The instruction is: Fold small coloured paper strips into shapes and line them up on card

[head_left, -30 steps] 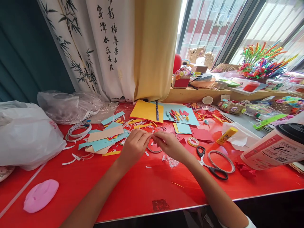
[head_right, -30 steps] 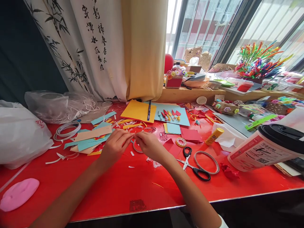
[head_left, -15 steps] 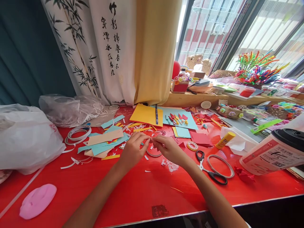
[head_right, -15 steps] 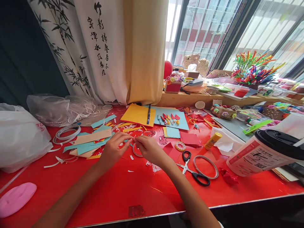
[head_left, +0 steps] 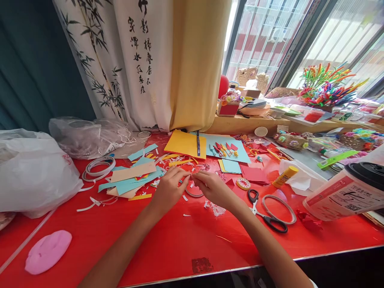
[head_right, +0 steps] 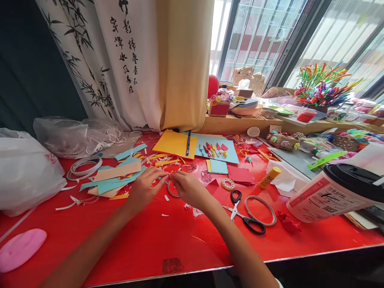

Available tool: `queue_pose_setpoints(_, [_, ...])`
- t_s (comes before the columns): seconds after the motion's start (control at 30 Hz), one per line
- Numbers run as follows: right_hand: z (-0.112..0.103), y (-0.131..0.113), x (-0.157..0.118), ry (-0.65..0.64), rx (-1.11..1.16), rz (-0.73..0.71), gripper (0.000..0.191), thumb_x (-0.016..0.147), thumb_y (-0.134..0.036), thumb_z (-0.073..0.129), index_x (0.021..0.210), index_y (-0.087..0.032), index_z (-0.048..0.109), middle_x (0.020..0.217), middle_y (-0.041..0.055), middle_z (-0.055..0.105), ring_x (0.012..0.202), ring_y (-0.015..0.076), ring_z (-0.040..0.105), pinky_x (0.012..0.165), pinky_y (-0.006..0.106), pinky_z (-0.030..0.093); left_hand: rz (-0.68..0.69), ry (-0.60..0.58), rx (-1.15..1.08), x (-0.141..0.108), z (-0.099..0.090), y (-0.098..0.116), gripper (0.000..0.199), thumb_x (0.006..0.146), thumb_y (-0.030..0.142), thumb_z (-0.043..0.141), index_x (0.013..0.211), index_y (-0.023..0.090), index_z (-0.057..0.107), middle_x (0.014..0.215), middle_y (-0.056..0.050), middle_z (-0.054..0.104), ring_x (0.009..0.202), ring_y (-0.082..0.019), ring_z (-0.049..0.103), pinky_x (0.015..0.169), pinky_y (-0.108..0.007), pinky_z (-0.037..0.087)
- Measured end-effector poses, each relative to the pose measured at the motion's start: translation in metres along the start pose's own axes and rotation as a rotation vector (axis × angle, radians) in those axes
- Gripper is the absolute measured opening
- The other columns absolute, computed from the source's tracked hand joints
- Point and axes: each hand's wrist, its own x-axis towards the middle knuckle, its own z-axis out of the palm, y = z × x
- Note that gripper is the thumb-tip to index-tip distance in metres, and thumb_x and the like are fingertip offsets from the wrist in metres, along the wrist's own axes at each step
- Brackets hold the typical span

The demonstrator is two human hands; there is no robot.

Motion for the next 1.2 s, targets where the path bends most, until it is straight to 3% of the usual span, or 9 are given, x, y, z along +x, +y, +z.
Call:
queue_pose_setpoints(0.53, [0.0021,0.0015,-0.0008,-0.025,-0.138,-0.008,0.022,0.089,-0.014,0.032,0.085,-0.014,0.054,0.074,0.0047,0.052,0.062,0.0113,0.045,0.057,0.022,0.035,-0.058,-0.014,-0.013,0.0001,-0.0002,-0.0010,0.017,0.085,0.026,0.046,0.088,0.018,0.061,0.084,-0.005,0.060,0.082,-0.017,0.053,0.076,-0.031,0.043])
queue_pose_setpoints(0.73, [0.0048,0.0057,-0.0012,-0.003,-0.290,-0.038,0.021,0.089,-0.014,0.031,0.092,-0.013,0.053,0.078,0.0055,0.053,0.064,0.0119,0.046,0.056,0.022,0.035,-0.067,-0.033,-0.037,-0.0010,0.0013,-0.0023,0.016,0.084,0.026,0.048,0.091,0.020,0.061,0.088,-0.004,0.060,0.086,-0.017,0.053,0.079,-0.031,0.043])
queue_pose_setpoints(0.93, [0.0072,0.0058,-0.0036,-0.011,-0.503,-0.129,0.019,0.087,-0.010,0.033,0.086,-0.012,0.052,0.076,0.0053,0.053,0.059,0.0122,0.042,0.052,0.024,0.031,-0.058,-0.012,-0.014,-0.0031,0.0056,-0.0029,0.016,0.085,0.026,0.046,0.088,0.019,0.060,0.085,-0.004,0.059,0.084,-0.017,0.053,0.076,-0.031,0.044])
queue_pose_setpoints(1.2, [0.0065,0.0036,-0.0033,-0.003,-0.534,-0.158,0.018,0.087,-0.009,0.034,0.084,-0.012,0.052,0.074,0.0055,0.053,0.059,0.0122,0.043,0.051,0.024,0.031,-0.055,0.000,0.014,-0.0030,0.0057,-0.0027,0.015,0.085,0.026,0.046,0.086,0.018,0.059,0.084,-0.004,0.059,0.082,-0.016,0.053,0.074,-0.031,0.044])
